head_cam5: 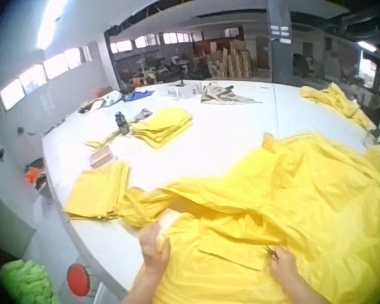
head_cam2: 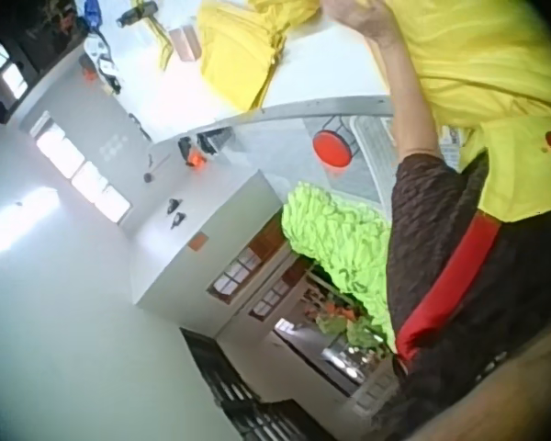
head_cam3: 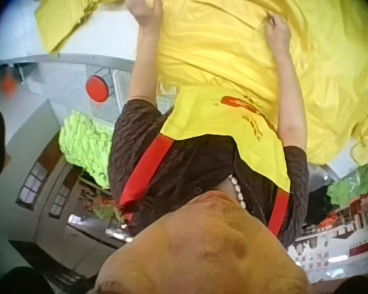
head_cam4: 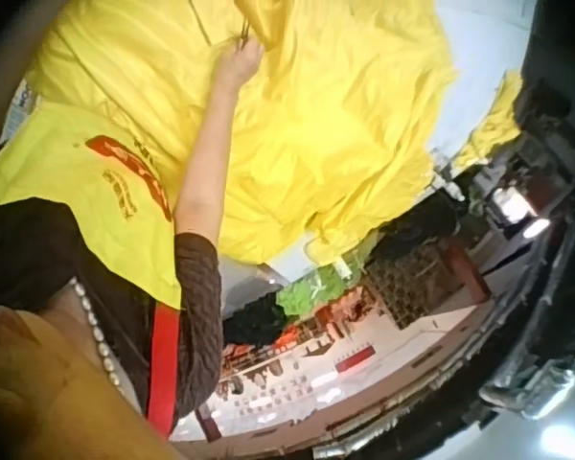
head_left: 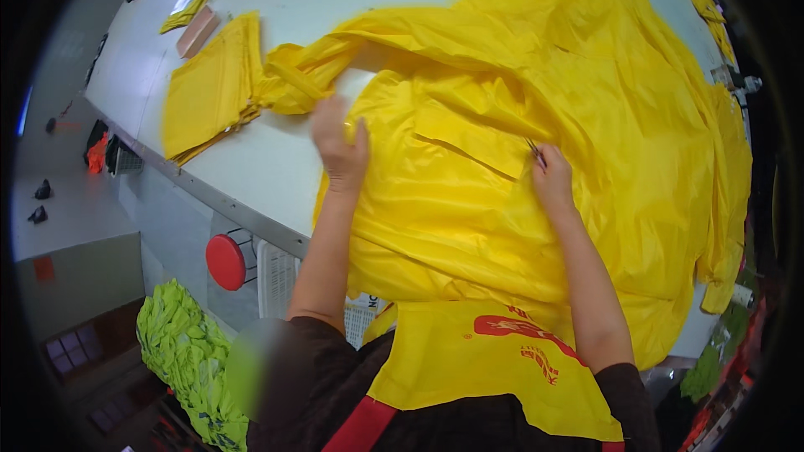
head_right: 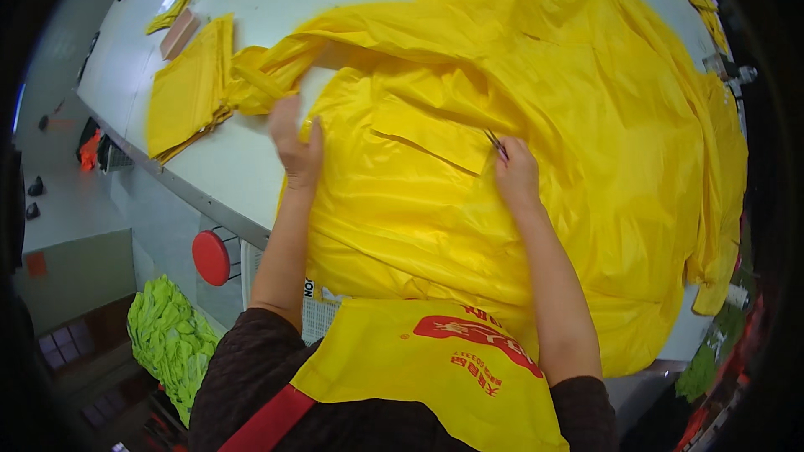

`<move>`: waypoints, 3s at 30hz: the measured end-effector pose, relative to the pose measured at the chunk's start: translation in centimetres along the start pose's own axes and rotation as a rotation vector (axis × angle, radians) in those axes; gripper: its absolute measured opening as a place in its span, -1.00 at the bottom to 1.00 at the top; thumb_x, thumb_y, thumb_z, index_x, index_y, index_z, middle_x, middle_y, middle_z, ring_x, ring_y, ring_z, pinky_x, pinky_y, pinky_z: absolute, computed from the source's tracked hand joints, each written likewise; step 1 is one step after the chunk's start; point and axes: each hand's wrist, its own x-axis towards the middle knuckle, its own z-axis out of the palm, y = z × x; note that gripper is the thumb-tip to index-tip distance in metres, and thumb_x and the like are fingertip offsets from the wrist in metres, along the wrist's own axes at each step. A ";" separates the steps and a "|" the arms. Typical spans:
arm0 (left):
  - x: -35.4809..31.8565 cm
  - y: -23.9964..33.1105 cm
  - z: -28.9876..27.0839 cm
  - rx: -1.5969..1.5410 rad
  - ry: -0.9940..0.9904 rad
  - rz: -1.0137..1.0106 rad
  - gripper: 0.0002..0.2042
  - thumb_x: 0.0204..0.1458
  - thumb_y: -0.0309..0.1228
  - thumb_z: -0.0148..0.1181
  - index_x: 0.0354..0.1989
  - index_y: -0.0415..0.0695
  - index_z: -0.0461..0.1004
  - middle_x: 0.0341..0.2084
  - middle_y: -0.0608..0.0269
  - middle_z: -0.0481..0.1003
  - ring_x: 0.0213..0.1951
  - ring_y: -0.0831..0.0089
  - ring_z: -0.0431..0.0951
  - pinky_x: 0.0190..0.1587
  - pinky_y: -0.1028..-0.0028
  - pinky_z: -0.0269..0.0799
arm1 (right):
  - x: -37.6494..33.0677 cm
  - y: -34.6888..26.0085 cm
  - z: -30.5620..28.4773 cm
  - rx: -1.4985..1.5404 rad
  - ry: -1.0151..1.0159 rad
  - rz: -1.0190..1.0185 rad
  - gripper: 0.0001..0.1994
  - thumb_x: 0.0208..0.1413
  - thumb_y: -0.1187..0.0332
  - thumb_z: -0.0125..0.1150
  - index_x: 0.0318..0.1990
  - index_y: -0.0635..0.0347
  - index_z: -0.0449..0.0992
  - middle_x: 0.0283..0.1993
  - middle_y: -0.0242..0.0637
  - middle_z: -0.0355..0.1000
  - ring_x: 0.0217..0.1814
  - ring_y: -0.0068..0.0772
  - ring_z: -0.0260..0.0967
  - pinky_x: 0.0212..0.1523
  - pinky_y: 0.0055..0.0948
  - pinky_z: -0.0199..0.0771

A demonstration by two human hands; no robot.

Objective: The person folds a yellow raincoat on a white table. They smooth the fabric, fold the sleeves and body, and then fold the garment into a compact rectangle.

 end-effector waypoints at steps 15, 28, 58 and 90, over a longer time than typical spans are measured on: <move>6.1 7.0 -6.6 -1.137 0.093 -0.578 -0.67 -0.10 -0.60 0.21 -0.12 -0.27 0.33 -0.17 0.25 0.41 -0.15 0.51 0.42 -0.08 0.55 0.32 | -8.5 -7.9 -7.5 0.683 0.063 0.241 -0.92 0.06 0.52 0.06 -0.28 0.28 0.40 -0.44 -0.47 0.34 -0.52 -0.80 0.09 -0.50 -0.76 0.12; -6.8 27.1 -13.4 -0.856 -0.427 0.021 -0.73 -0.20 -0.53 0.26 -0.24 -0.17 0.47 -0.22 0.10 0.46 -0.17 0.13 0.46 -0.13 0.34 0.36 | -13.7 -14.7 -11.8 0.801 0.309 -0.092 -0.73 -0.12 0.65 0.19 -0.23 0.19 0.36 -0.47 -0.53 0.29 -0.62 -0.85 -0.02 -0.63 -0.79 -0.02; -7.5 30.6 -11.3 -1.500 -1.054 -0.721 -0.81 0.11 -0.32 -0.11 -0.48 -0.12 0.30 -0.57 0.49 0.26 -0.51 0.73 0.18 -0.42 0.66 0.11 | -23.1 -6.1 -16.8 0.616 0.173 -0.061 -0.89 0.09 0.48 0.06 -0.23 0.24 0.36 -0.50 -0.54 0.23 -0.58 -0.84 0.03 -0.57 -0.79 0.05; -5.6 32.9 -11.1 -1.329 -1.339 -0.924 -0.69 0.10 -0.26 -0.03 -0.40 -0.31 0.47 -0.52 0.26 0.50 -0.54 0.60 0.46 -0.45 0.60 0.37 | -21.3 -9.5 -19.7 0.347 0.074 -0.101 -0.83 -0.21 0.51 0.31 -0.40 0.22 0.47 -0.50 -0.31 0.37 -0.58 -0.55 0.23 -0.58 -0.57 0.22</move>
